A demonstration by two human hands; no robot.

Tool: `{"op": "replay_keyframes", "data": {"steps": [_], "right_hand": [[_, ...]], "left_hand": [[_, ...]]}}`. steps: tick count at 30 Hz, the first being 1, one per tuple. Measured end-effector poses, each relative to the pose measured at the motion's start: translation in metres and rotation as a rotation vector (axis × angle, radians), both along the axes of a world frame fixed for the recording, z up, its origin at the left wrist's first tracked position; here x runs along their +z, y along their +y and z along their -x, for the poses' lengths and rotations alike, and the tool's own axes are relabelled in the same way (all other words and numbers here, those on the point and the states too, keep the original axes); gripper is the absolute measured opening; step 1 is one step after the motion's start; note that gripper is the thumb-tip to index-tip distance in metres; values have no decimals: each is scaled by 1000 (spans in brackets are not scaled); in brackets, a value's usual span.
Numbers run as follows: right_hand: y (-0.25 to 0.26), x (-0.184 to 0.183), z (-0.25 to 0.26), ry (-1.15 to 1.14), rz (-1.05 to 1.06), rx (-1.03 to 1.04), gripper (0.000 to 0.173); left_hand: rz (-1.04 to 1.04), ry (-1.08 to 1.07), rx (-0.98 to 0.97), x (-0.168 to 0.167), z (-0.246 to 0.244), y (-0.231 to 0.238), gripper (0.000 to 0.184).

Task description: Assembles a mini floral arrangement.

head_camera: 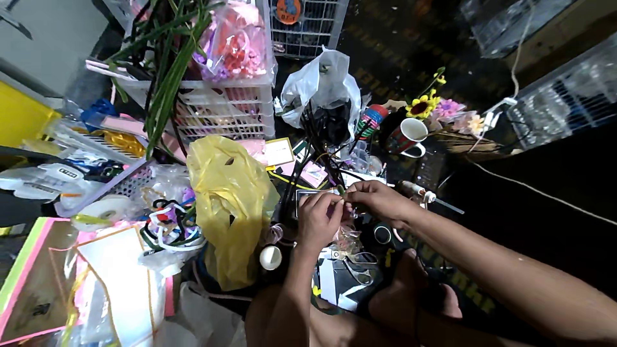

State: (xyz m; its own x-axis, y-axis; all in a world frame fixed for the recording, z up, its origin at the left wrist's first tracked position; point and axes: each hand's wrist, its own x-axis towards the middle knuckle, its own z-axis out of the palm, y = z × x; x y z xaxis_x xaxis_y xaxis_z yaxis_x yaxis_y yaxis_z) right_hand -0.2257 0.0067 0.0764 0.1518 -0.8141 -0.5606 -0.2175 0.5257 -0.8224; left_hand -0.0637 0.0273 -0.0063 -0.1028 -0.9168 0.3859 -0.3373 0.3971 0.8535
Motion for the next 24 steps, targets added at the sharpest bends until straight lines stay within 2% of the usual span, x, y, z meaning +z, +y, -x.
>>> {"op": "replay_keyframes", "data": {"steps": [2,4,10,15,18,20,22,24], "right_hand": [[1,1,4,58,91,93,14],[0,1,10,102,145,184,11],[-3,4,13,191,203,339,14],[3,12,15,308,419,450,12],[9,3,9,415,566,327,8],[15,-10,5,457,595,229,11],[26,-24,-2,531,661,218,19],[37,-32,-9,662,779,310,24]], "left_hand": [[-279,217,-120,9,-7,-3,11],[-460,393,-220,11,-15,-8,16],[-640,478,-267,14,-19,-11,4],[-711,588,-238,14,-23,-12,5],[-740,693,-258,9,-21,-12,7],[-744,726,-218,9,-18,-11,9],[-697,630,-118,8,-15,-11,7],[-620,441,-41,7,-15,-11,10]]}}
